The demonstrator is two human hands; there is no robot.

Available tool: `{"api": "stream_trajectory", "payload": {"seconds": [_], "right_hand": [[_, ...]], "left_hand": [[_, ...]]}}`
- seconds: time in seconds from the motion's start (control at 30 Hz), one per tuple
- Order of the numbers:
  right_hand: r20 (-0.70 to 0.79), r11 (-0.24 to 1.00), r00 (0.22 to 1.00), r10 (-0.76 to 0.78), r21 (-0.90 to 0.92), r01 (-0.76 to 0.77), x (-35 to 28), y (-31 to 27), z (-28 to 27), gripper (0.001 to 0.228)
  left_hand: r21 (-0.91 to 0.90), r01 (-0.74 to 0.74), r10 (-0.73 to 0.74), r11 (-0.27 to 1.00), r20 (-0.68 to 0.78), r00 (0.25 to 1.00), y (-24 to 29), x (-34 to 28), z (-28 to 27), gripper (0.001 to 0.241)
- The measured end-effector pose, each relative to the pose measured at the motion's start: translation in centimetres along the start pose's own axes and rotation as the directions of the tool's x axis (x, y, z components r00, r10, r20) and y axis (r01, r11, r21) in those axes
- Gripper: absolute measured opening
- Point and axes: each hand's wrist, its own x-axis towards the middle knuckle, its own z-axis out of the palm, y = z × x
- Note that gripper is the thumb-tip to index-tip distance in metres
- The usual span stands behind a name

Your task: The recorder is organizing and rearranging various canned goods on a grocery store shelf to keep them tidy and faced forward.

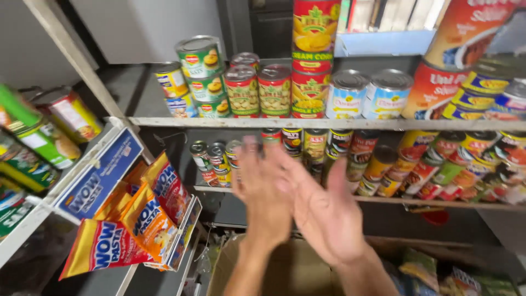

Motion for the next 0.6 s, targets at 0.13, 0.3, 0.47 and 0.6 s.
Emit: {"api": "stream_trajectory", "payload": {"seconds": [0.13, 0.3, 0.47, 0.6], "right_hand": [[-0.072, 0.774, 0.986, -0.151, -0.628, 0.072, -0.6, 1.4, 2.7, 0.088], [0.012, 0.254, 0.953, -0.303, -0.963, 0.093, -0.1, 0.2, 1.9, 0.073], [0.093, 0.028, 0.883, -0.46, -0.992, 0.119, 0.6, -1.9, -1.4, 0.07], [-0.002, 0.155, 0.888, -0.459, -0.985, 0.078, 0.2, -1.0, -2.9, 0.068]], "left_hand": [[-0.769, 0.254, -0.368, 0.587, 0.026, 0.93, 1.3, -0.2, 0.7, 0.065], [-0.925, 0.113, -0.233, -0.363, 0.207, 0.95, 5.6, -3.9, -0.8, 0.069], [-0.954, 0.293, -0.226, -0.063, 0.3, 0.927, 5.2, -6.1, -0.1, 0.07], [-0.933, 0.321, -0.183, 0.163, 0.291, 0.939, 1.4, -3.7, -0.8, 0.04]]}}
